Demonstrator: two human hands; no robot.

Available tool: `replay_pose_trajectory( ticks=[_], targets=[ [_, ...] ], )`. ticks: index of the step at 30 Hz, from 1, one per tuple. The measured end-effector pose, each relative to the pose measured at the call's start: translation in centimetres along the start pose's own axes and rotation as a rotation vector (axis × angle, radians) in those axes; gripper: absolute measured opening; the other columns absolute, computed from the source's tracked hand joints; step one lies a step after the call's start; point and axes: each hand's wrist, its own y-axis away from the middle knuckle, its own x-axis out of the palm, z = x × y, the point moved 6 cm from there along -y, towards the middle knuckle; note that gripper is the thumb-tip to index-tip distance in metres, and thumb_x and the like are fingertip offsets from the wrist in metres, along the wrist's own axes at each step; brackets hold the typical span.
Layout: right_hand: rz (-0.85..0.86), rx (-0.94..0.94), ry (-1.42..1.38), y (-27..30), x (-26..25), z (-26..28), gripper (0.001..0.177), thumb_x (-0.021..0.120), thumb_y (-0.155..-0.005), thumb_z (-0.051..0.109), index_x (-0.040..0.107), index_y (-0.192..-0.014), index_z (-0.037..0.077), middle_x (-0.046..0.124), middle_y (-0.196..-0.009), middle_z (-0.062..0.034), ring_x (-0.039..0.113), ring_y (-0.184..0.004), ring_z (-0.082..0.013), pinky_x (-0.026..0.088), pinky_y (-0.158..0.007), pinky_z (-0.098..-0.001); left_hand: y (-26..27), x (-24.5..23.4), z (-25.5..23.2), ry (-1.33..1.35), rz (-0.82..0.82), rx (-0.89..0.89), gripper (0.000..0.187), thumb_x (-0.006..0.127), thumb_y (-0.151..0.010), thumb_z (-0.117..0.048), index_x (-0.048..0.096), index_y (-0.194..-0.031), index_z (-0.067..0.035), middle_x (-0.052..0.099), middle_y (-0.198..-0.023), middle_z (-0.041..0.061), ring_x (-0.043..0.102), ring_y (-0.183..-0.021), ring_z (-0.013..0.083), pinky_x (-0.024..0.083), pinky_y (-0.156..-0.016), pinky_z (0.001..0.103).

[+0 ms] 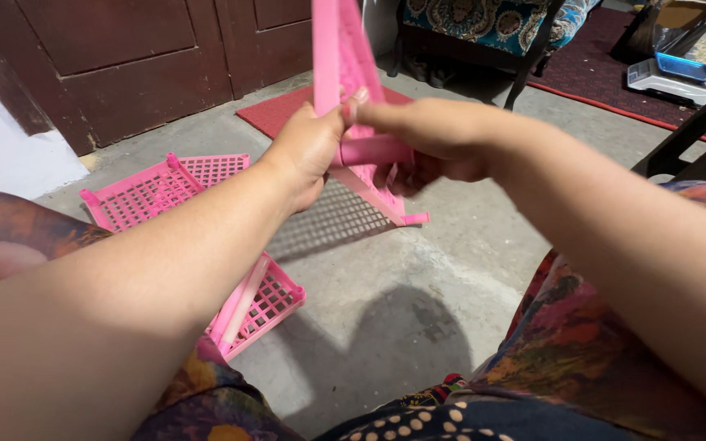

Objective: The person assembles a pink plastic rack by inserting cylindrical rods into the holes of grid panels. They connect multiple panels and rods to form a structure, handling the components one at a time.

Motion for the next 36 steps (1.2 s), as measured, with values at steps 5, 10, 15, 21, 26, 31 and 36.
replay_pose_trajectory(
  ticks=[5, 10, 15, 21, 26, 31, 36],
  targets=[
    [0.270, 0.139, 0.140, 1.0, 1.1, -1.7, 0.032, 0.067, -0.095, 0.033, 0.059, -0.075, 0.009, 0.046, -0.052, 0.0042, 0.035, -0.040, -0.0056, 0.024, -0.036, -0.0234, 0.4, 1.6, -0.1, -0.109, 0.134, -0.017, 0.054, 0.060, -0.095, -0.047, 0.054, -0.132, -0.008, 0.066, -0.103, 0.009, 0.072, -0.081, 0.0208, 0.061, -0.068, 0.040],
    [0.512, 0.167, -0.078, 1.0, 1.8, -3.4, 0.034, 0.064, -0.098, 0.029, 0.055, -0.072, 0.011, 0.042, -0.049, 0.0055, 0.030, -0.037, -0.0032, 0.022, -0.035, -0.0210, 1.2, 2.0, -0.4, -0.098, 0.216, -0.023, 0.066, 0.057, -0.088, -0.055, 0.043, -0.141, -0.017, 0.066, -0.117, 0.008, 0.075, -0.086, 0.0204, 0.064, -0.075, 0.039],
    [0.698, 0.155, -0.224, 0.7, 1.6, -4.4, 0.036, 0.062, -0.102, 0.028, 0.053, -0.072, 0.011, 0.043, -0.051, 0.0041, 0.030, -0.038, -0.0038, 0.022, -0.035, -0.0196, 0.8, 2.2, -0.1, -0.113, 0.220, -0.017, 0.069, 0.064, -0.091, -0.052, 0.046, -0.145, -0.011, 0.059, -0.129, 0.009, 0.068, -0.109, 0.0222, 0.060, -0.093, 0.041],
    [0.794, 0.100, -0.288, 0.9, 2.2, -4.8, 0.036, 0.063, -0.106, 0.026, 0.053, -0.075, 0.010, 0.043, -0.052, 0.0019, 0.030, -0.041, -0.0058, 0.024, -0.037, -0.0216, 1.3, 2.4, 0.1, -0.153, 0.229, 0.061, 0.065, 0.066, -0.093, -0.045, 0.049, -0.142, -0.006, 0.065, -0.134, 0.013, 0.066, -0.120, 0.0213, 0.057, -0.099, 0.038],
    [0.694, -0.040, 0.070, 0.6, 0.6, -4.9, 0.031, 0.063, -0.096, 0.034, 0.065, -0.113, 0.008, 0.068, -0.095, -0.0074, 0.065, -0.083, -0.0150, 0.054, -0.074, -0.0329, 0.8, 2.4, -0.5, -0.486, 0.195, 0.201, 0.059, 0.071, -0.091, -0.044, 0.059, -0.136, -0.008, 0.067, -0.128, 0.015, 0.063, -0.122, 0.0254, 0.054, -0.101, 0.039],
    [0.132, 0.211, 0.066, -2.5, -8.0, -9.0, 0.051, 0.058, -0.089, 0.041, 0.060, -0.130, 0.010, 0.068, -0.134, -0.0164, 0.067, -0.119, -0.0290, 0.056, -0.100, -0.0486, 0.9, -0.4, 1.1, -0.933, 0.223, 0.353, 0.082, 0.078, -0.084, -0.049, 0.045, -0.146, -0.007, 0.045, -0.137, 0.016, 0.055, -0.127, 0.0285, 0.045, -0.109, 0.037],
    [-0.089, 0.258, -0.693, -4.0, -11.9, -13.2, 0.063, 0.046, -0.094, 0.056, 0.048, -0.137, 0.010, 0.060, -0.135, -0.0139, 0.060, -0.120, -0.0293, 0.048, -0.103, -0.0520, 2.3, -1.6, 7.1, -1.116, 0.353, 0.345, 0.083, 0.082, -0.082, -0.044, 0.046, -0.149, -0.008, 0.043, -0.140, 0.015, 0.045, -0.137, 0.0326, 0.038, -0.116, 0.040]
  ],
)
